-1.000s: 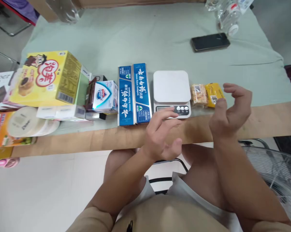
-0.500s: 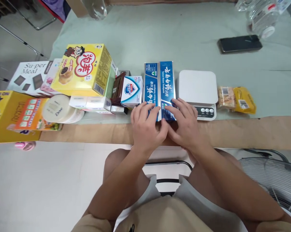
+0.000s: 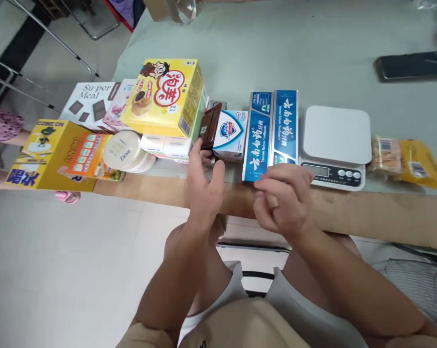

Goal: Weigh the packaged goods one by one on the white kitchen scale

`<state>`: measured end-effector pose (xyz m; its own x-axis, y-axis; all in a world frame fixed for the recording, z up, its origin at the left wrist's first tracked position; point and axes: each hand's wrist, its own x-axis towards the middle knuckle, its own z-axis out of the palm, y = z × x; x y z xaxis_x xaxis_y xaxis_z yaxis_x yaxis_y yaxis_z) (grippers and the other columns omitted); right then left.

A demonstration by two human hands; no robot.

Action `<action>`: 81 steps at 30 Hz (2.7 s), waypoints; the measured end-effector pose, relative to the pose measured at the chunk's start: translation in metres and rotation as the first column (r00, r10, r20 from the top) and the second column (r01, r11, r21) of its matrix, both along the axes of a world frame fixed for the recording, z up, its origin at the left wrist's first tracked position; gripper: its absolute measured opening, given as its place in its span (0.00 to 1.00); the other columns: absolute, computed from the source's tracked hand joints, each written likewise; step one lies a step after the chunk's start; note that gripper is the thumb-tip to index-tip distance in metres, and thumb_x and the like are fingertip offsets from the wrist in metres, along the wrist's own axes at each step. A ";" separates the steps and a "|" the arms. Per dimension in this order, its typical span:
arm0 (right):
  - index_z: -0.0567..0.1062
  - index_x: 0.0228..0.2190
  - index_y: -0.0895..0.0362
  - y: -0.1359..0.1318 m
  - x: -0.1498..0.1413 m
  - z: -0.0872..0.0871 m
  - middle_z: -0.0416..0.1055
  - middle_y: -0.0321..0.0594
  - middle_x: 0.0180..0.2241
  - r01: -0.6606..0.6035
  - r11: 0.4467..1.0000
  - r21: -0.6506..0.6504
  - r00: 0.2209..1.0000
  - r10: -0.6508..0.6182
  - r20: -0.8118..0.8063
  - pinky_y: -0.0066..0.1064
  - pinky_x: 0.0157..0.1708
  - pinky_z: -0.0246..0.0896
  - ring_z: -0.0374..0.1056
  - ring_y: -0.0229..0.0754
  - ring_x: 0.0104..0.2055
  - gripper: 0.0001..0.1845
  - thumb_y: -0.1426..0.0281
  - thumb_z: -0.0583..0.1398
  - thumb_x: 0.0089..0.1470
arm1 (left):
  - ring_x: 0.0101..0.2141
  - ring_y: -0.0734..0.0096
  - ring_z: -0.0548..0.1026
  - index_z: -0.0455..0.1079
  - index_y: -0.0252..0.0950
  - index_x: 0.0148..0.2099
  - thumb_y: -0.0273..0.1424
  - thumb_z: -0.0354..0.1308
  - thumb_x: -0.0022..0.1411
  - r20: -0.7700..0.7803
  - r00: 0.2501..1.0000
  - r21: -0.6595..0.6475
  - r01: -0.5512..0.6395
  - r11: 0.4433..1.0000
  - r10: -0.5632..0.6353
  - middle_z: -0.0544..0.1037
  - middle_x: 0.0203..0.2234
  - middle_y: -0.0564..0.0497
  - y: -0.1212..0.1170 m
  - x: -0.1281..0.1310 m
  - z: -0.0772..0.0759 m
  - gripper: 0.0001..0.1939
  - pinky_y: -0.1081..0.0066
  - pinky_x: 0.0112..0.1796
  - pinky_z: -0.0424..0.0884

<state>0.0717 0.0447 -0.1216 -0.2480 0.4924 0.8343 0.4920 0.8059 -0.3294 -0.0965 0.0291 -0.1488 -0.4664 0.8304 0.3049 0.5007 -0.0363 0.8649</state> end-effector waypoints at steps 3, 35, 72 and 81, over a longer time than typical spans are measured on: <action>0.71 0.42 0.49 0.001 0.002 -0.001 0.74 0.37 0.35 -0.004 1.000 -0.019 1.000 0.004 0.003 0.40 0.39 0.61 0.74 0.45 0.38 0.20 0.80 0.59 0.47 | 0.51 0.62 0.77 0.61 0.46 0.72 0.37 0.54 0.73 -0.018 1.000 -0.005 0.022 1.000 -0.022 0.76 0.59 0.45 0.000 -0.002 -0.005 0.28 0.59 0.54 0.75; 0.66 0.67 0.45 0.008 0.060 0.000 0.76 0.40 0.59 -0.102 0.952 -0.288 0.984 0.054 -0.168 0.45 0.56 0.73 0.74 0.49 0.58 0.27 0.65 0.53 0.69 | 0.54 0.53 0.80 0.68 0.30 0.66 0.44 0.45 0.71 -0.379 0.816 0.309 0.556 0.772 -0.436 0.82 0.55 0.37 -0.015 0.091 0.027 0.30 0.57 0.52 0.71; 0.83 0.50 0.42 0.045 0.138 -0.010 0.75 0.43 0.60 0.569 0.719 -0.399 0.805 -0.387 0.450 0.53 0.60 0.62 0.71 0.53 0.59 0.21 0.73 0.58 0.62 | 0.35 0.63 0.75 0.69 0.36 0.47 0.35 0.52 0.64 -0.346 0.779 0.441 0.627 0.643 -0.523 0.77 0.34 0.47 0.003 0.200 0.008 0.12 0.63 0.38 0.71; 0.83 0.51 0.48 0.038 0.234 -0.003 0.75 0.47 0.58 0.619 0.727 -0.297 0.777 -0.622 0.097 0.60 0.62 0.68 0.74 0.57 0.59 0.19 0.70 0.60 0.61 | 0.33 0.63 0.74 0.69 0.35 0.49 0.34 0.52 0.63 -0.333 0.759 0.391 0.651 0.651 -0.559 0.77 0.34 0.47 0.006 0.205 0.002 0.14 0.62 0.34 0.68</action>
